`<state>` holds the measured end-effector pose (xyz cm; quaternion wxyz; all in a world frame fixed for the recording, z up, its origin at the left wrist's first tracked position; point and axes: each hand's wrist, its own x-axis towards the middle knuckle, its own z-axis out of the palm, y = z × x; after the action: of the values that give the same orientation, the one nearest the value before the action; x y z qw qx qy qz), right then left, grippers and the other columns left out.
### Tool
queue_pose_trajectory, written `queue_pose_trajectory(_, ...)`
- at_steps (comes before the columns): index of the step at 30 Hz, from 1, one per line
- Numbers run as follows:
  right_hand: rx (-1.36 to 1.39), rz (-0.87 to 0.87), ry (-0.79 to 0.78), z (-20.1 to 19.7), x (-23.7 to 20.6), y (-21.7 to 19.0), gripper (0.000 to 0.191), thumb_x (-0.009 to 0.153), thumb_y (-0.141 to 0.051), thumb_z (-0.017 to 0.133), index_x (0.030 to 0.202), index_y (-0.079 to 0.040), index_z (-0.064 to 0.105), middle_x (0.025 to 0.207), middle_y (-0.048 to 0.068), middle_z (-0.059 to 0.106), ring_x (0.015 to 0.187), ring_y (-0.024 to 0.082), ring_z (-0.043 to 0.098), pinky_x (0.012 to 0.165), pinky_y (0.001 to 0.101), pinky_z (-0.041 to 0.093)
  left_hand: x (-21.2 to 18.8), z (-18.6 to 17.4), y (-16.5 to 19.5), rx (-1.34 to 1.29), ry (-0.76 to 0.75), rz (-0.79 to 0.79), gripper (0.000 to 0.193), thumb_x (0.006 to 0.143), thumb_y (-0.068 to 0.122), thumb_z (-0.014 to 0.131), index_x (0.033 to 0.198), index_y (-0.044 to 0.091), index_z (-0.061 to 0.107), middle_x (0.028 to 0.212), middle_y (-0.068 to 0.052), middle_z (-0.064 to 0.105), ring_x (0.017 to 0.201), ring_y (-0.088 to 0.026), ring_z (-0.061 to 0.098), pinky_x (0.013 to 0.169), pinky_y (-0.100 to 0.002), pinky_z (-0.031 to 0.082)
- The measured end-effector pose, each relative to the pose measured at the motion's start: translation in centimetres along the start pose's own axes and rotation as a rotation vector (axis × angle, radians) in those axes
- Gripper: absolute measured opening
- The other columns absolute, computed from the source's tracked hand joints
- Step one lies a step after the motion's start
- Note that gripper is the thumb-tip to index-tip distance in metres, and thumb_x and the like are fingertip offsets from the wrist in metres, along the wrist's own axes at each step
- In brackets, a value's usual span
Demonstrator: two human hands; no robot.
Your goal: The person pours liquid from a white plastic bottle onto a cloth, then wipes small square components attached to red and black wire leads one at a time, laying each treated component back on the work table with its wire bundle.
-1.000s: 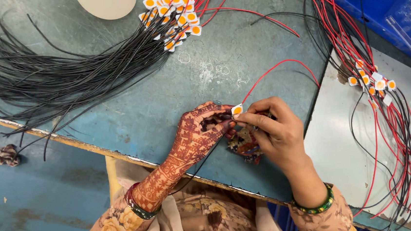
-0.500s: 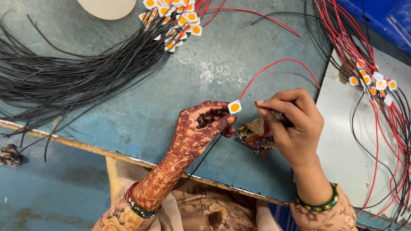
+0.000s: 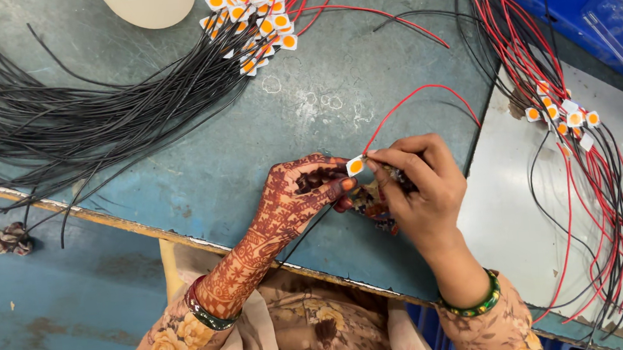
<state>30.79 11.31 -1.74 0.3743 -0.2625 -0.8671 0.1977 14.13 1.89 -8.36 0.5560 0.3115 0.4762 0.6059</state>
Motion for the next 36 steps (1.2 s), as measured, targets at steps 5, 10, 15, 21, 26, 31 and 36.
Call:
queue_pose_trajectory(5, 0.032, -0.032, -0.016, 0.4, -0.3, -0.3, 0.023, 0.085, 0.002, 0.084, 0.105, -0.004, 0.075, 0.100, 0.009, 0.061, 0.077, 0.015, 0.063, 0.067, 0.0282, 0.050, 0.1, -0.1, 0.0, -0.030, 0.021, -0.009, 0.026, 0.094, 0.006, 0.072, 0.119, -0.003, 0.071, 0.090, -0.006, 0.076, 0.076, -0.011, 0.072, 0.071, -0.025, 0.060)
queue_pose_trajectory(10, 0.033, -0.048, -0.040, 0.5, -0.3, -0.5, 0.022, 0.085, 0.001, 0.085, 0.105, -0.005, 0.075, 0.098, 0.008, 0.062, 0.076, 0.015, 0.062, 0.066, 0.0279, 0.050, 0.0, -0.2, -0.2, 0.006, -0.016, 0.018, 0.024, 0.096, 0.007, 0.073, 0.118, -0.004, 0.073, 0.092, -0.006, 0.075, 0.077, -0.011, 0.072, 0.070, -0.025, 0.060)
queue_pose_trajectory(15, -0.042, 0.022, 0.028, 0.1, -0.1, -0.5, 0.021, 0.087, 0.000, 0.085, 0.105, -0.006, 0.076, 0.098, 0.008, 0.062, 0.080, 0.017, 0.064, 0.069, 0.0297, 0.052, -0.1, 0.0, -0.2, 0.035, -0.014, 0.018, 0.024, 0.095, 0.006, 0.074, 0.117, -0.004, 0.073, 0.096, -0.007, 0.074, 0.077, -0.013, 0.074, 0.068, -0.027, 0.062)
queue_pose_trajectory(21, 0.165, 0.286, 0.077, -0.9, 0.1, 1.3, 0.010, 0.100, -0.006, 0.078, 0.108, -0.002, 0.074, 0.104, 0.006, 0.066, 0.091, 0.014, 0.063, 0.080, 0.0263, 0.051, -0.2, 0.0, 0.5, -0.191, 0.035, -0.128, 0.035, 0.089, 0.003, 0.077, 0.123, -0.005, 0.070, 0.097, -0.013, 0.075, 0.072, -0.016, 0.072, 0.065, -0.030, 0.062)
queue_pose_trajectory(26, 0.932, 0.804, -0.061, 0.3, -0.8, 2.8, 0.021, 0.102, -0.015, 0.069, 0.114, 0.002, 0.073, 0.099, 0.006, 0.071, 0.085, 0.010, 0.063, 0.076, 0.0251, 0.052, -0.4, 0.3, 1.0, -0.254, -0.042, -0.033, 0.051, 0.089, 0.002, 0.077, 0.137, 0.000, 0.058, 0.093, -0.006, 0.072, 0.076, -0.013, 0.071, 0.069, -0.029, 0.062)
queue_pose_trajectory(31, 0.986, 0.669, -0.230, 1.7, -1.9, 3.0, 0.024, 0.101, -0.016, 0.068, 0.116, 0.003, 0.071, 0.110, 0.003, 0.070, 0.096, 0.008, 0.065, 0.085, 0.0233, 0.054, -0.4, 0.6, 0.8, -0.113, -0.016, 0.062, 0.050, 0.093, 0.001, 0.074, 0.139, 0.001, 0.055, 0.090, -0.003, 0.070, 0.081, -0.010, 0.070, 0.073, -0.027, 0.060)
queue_pose_trajectory(36, 0.970, 0.787, -0.312, 2.1, -1.8, 2.6, 0.020, 0.100, -0.017, 0.067, 0.105, 0.002, 0.071, 0.092, 0.003, 0.070, 0.083, 0.010, 0.065, 0.074, 0.0262, 0.054, -0.6, 0.6, 0.3, -0.133, 0.012, 0.086, 0.048, 0.092, 0.000, 0.074, 0.136, 0.003, 0.053, 0.089, 0.000, 0.066, 0.081, -0.007, 0.069, 0.072, -0.026, 0.060)
